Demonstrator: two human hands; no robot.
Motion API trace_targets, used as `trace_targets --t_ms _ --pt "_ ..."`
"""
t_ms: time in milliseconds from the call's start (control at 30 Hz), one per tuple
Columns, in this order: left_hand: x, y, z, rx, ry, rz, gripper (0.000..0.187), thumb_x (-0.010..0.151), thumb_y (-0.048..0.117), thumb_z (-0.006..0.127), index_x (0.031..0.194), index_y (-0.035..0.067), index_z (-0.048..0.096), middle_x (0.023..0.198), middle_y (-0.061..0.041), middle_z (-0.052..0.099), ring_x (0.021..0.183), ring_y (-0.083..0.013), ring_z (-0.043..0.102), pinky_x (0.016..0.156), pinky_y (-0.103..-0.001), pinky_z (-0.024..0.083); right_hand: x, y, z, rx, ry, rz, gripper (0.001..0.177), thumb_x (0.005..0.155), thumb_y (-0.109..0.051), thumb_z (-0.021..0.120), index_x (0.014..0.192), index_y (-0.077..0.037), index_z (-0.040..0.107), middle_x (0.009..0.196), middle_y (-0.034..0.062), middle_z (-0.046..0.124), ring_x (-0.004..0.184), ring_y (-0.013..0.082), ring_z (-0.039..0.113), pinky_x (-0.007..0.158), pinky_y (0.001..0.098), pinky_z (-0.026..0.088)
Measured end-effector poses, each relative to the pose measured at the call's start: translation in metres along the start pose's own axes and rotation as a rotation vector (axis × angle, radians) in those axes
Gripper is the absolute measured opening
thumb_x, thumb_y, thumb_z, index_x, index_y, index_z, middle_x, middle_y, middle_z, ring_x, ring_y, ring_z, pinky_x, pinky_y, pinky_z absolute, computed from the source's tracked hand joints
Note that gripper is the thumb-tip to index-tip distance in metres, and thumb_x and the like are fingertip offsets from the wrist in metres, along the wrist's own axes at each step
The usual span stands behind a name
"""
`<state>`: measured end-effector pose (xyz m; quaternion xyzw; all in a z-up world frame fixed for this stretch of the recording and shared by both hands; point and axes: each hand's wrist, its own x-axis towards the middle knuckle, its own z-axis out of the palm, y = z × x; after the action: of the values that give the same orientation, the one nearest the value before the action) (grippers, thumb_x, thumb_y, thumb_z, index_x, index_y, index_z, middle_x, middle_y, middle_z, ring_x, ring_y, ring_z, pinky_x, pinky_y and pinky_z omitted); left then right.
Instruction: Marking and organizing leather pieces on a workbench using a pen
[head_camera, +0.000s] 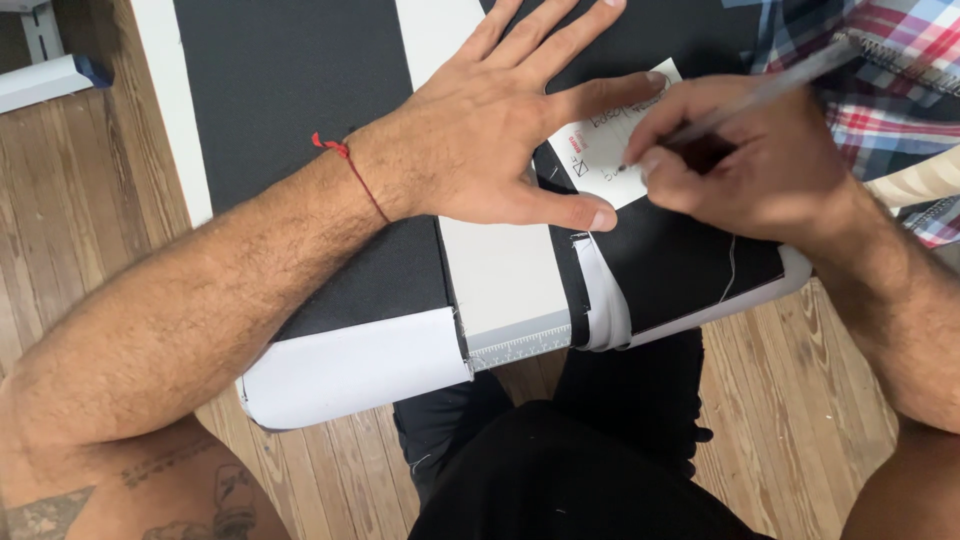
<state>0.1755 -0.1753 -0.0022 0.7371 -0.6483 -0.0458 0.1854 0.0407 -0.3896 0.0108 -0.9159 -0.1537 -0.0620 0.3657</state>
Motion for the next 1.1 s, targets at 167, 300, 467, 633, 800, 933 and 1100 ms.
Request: trace_targets --t_ms 167,300,467,633,800,933,1100 --pt "0.001 -0.002 0.003 0.016 0.036 0.023 0.087 0.093 0.078 0.065 0.158 0.023 0.047 0.163 -0.024 0.024 0.150 -0.0496 0.025 0.118 -0.068 0.016 -0.002 -0.007 0.000 0.039 0.019 0.084 0.011 0.093 0.000 0.062 0.095 0.000 0.073 0.076 0.0058 0.066 0.058 0.0111 0.053 0.054 0.0239 0.039" --pt "0.000 -0.003 0.003 0.064 0.086 0.055 0.088 0.093 0.080 0.066 0.156 0.021 0.052 0.160 -0.022 0.030 0.144 -0.0445 0.035 0.113 -0.058 0.029 -0.003 -0.004 0.002 0.046 0.024 0.113 0.012 0.093 0.000 0.063 0.099 -0.001 0.074 0.084 0.0060 0.070 0.064 0.0102 0.056 0.058 0.0233 0.041" --pt "0.000 -0.002 0.004 0.025 0.050 0.036 0.086 0.094 0.078 0.065 0.158 0.023 0.048 0.163 -0.024 0.022 0.151 -0.0478 0.022 0.119 -0.066 0.016 -0.002 -0.002 0.004 0.028 0.005 0.068 0.009 0.091 -0.001 0.067 0.096 -0.003 0.075 0.077 0.0041 0.067 0.063 0.0112 0.057 0.059 0.0242 0.042" --pt "0.001 0.001 0.000 -0.002 -0.010 0.010 0.087 0.095 0.075 0.066 0.162 0.023 0.043 0.166 -0.023 0.012 0.154 -0.0462 0.007 0.123 -0.068 0.005 -0.002 -0.005 0.005 0.040 0.023 0.126 0.009 0.093 0.000 0.070 0.098 -0.003 0.076 0.081 0.0058 0.069 0.063 0.0106 0.060 0.057 0.0223 0.044" --pt "0.001 0.002 -0.001 0.015 -0.009 0.015 0.089 0.094 0.076 0.062 0.162 0.022 0.042 0.167 -0.022 0.011 0.155 -0.0442 0.004 0.124 -0.066 0.002 0.000 -0.006 0.003 0.073 0.000 0.118 0.012 0.090 0.002 0.066 0.092 -0.004 0.076 0.067 0.0026 0.065 0.055 0.0089 0.054 0.052 0.0227 0.041" --pt "0.002 0.005 -0.004 -0.006 -0.038 -0.012 0.090 0.093 0.077 0.061 0.162 0.025 0.039 0.168 -0.021 0.009 0.155 -0.0429 0.002 0.124 -0.064 -0.001 -0.009 0.002 -0.006 0.146 0.113 0.160 0.010 0.100 -0.005 0.060 0.101 -0.006 0.070 0.081 0.0007 0.065 0.065 0.0077 0.049 0.060 0.0227 0.035" --pt "0.002 0.005 -0.005 0.003 -0.038 -0.011 0.089 0.093 0.078 0.059 0.162 0.026 0.036 0.169 -0.022 0.010 0.156 -0.0427 0.002 0.124 -0.063 -0.002 -0.004 0.001 -0.007 0.145 0.017 0.118 0.009 0.099 -0.005 0.063 0.097 -0.005 0.072 0.065 -0.0006 0.060 0.052 0.0051 0.046 0.051 0.0211 0.034"
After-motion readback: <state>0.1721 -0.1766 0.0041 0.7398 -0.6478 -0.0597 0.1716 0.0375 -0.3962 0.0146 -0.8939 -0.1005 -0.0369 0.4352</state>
